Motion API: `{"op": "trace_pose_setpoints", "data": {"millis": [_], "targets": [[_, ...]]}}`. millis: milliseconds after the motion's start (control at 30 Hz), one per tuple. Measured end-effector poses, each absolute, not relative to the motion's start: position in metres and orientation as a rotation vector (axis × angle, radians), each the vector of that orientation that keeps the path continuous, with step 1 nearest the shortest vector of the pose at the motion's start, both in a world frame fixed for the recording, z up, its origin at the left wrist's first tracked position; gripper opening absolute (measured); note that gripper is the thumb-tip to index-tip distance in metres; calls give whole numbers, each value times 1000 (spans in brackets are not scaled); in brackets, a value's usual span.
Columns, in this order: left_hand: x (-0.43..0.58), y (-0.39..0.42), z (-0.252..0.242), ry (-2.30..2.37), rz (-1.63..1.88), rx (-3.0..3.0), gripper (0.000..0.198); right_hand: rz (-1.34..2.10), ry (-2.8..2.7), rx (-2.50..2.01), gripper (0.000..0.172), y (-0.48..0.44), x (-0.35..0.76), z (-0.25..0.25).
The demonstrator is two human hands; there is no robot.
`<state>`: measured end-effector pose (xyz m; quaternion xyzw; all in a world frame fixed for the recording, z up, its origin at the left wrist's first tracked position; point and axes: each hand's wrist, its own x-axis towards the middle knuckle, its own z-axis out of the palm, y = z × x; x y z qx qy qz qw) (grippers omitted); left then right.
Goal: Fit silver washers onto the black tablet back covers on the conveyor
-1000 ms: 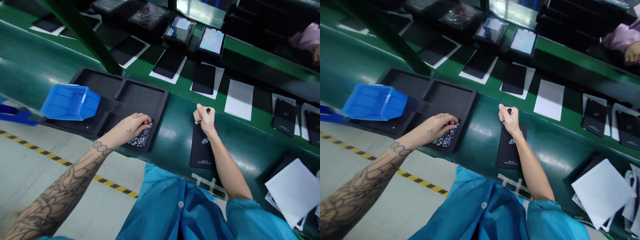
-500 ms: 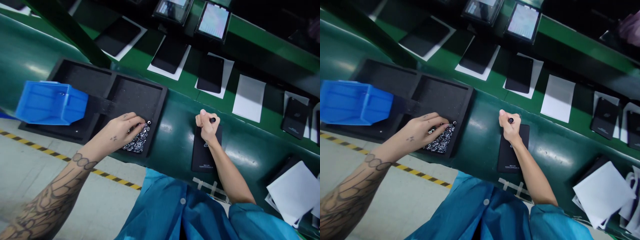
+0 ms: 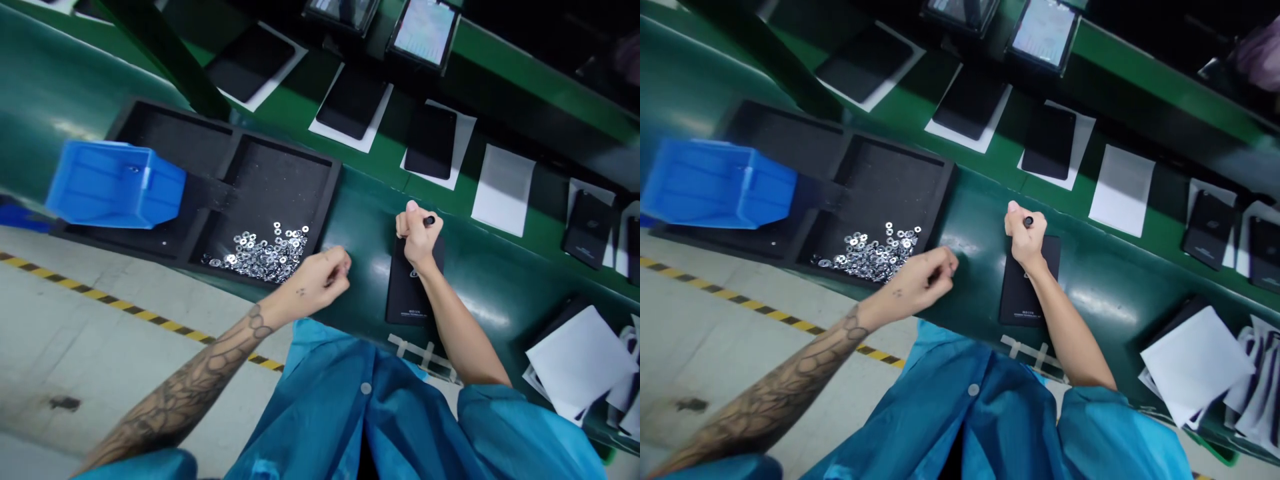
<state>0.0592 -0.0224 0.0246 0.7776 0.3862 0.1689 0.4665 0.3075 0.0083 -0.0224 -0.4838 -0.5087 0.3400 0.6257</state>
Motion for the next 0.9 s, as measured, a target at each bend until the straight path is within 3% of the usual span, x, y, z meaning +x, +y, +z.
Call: {"op": "trace_pose_setpoints", "data": {"millis": [200, 300, 400, 533, 733, 900], "targets": [[107, -74, -13, 894, 588, 1578, 11, 891, -987, -1068, 68, 6, 326, 27], [117, -98, -22, 897, 610, 1587, 23, 849, -964, -1194, 52, -23, 370, 56], [123, -119, -24, 861, 579, 1625, 27, 794, -1103, -1602, 35, -77, 413, 53], [134, -130, -25, 769, 508, 1598, 30, 765, -1228, -1980, 43, -151, 425, 11], [151, -118, -34, 781, 531, 1283, 36, 1288, -1018, -1837, 53, -167, 405, -11], [147, -109, -45, 795, 650, 1069, 37, 973, -852, -1819, 68, -124, 462, 26]]}}
